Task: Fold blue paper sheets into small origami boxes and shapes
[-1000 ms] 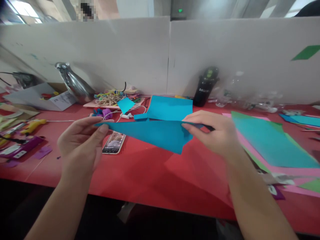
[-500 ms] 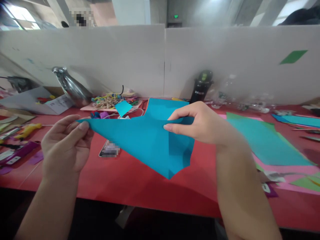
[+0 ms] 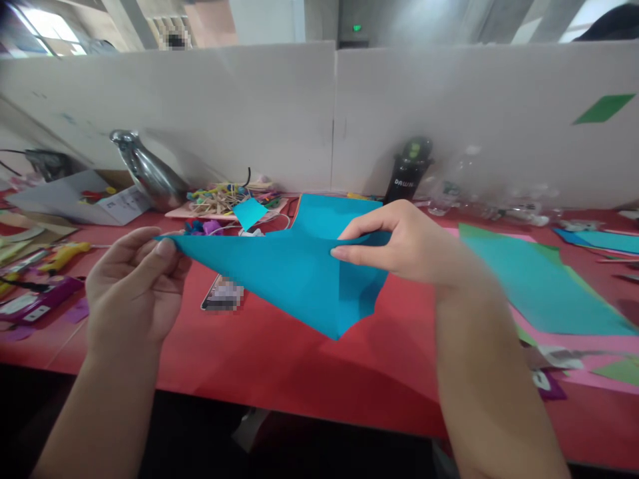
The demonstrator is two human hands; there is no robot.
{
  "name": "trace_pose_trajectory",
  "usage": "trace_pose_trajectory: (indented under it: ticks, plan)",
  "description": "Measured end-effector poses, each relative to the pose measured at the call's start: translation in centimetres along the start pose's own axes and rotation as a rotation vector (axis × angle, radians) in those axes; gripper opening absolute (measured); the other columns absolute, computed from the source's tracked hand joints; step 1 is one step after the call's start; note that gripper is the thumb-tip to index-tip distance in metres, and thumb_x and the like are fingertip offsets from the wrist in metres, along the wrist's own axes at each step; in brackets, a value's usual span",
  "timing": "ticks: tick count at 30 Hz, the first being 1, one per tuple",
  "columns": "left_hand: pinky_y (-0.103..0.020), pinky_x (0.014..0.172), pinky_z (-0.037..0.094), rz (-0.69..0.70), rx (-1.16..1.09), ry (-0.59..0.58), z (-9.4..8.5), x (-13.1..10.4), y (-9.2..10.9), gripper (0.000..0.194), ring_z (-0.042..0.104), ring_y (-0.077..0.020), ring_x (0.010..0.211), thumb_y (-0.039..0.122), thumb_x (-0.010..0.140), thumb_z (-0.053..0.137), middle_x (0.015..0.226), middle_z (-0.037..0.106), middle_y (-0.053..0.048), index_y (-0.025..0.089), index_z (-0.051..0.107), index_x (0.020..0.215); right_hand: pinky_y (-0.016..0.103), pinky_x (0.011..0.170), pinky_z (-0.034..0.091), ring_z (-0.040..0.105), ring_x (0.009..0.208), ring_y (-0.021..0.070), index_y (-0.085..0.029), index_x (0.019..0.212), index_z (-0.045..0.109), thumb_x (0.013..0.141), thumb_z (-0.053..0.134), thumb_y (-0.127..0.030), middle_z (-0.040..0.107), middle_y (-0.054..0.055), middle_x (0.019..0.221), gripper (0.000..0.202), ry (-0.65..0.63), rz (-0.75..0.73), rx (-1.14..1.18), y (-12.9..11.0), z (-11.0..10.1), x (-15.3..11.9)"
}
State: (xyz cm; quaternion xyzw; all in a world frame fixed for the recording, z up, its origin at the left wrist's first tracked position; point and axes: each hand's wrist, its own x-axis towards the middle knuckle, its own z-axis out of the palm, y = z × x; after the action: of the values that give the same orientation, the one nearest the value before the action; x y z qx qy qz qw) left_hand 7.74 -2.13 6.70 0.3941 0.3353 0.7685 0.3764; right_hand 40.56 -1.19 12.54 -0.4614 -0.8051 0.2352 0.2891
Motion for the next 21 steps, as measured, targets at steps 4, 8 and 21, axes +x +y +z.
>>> trace_pose_trajectory:
  ticks: [4,8,21]
  plan:
    - [-0.022,0.075,0.063,0.015,0.031,0.001,0.4,-0.5,0.3,0.029,0.071,-0.0096,0.075,0.009,0.068,0.087,0.078,0.076,0.004,0.020,0.075,0.092,0.034,0.070,0.058,0.072,0.085,0.0248,-0.027,0.082,0.080,0.077,0.078,-0.049,0.078,0.002,0.089,0.022,0.094,-0.023,-0.018,0.5,0.2,0.0]
    - [-0.021,0.073,0.062,0.023,0.031,-0.005,0.7,-1.1,0.4,0.029,0.071,-0.0103,0.076,0.011,0.067,0.088,0.078,0.076,0.003,0.020,0.075,0.091,0.038,0.077,0.057,0.071,0.088,0.0260,-0.026,0.082,0.080,0.077,0.077,-0.046,0.078,0.004,0.092,0.021,0.096,-0.046,-0.020,1.1,-0.1,-0.3]
    - [-0.025,0.069,0.063,0.112,0.158,-0.018,1.6,-2.8,1.0,0.030,0.074,-0.0150,0.073,0.017,0.068,0.088,0.076,0.076,0.003,0.024,0.073,0.093,0.032,0.070,0.055,0.069,0.082,0.0239,-0.022,0.081,0.079,0.076,0.078,-0.042,0.077,0.005,0.088,0.021,0.133,0.050,-0.043,1.4,-0.9,-1.1]
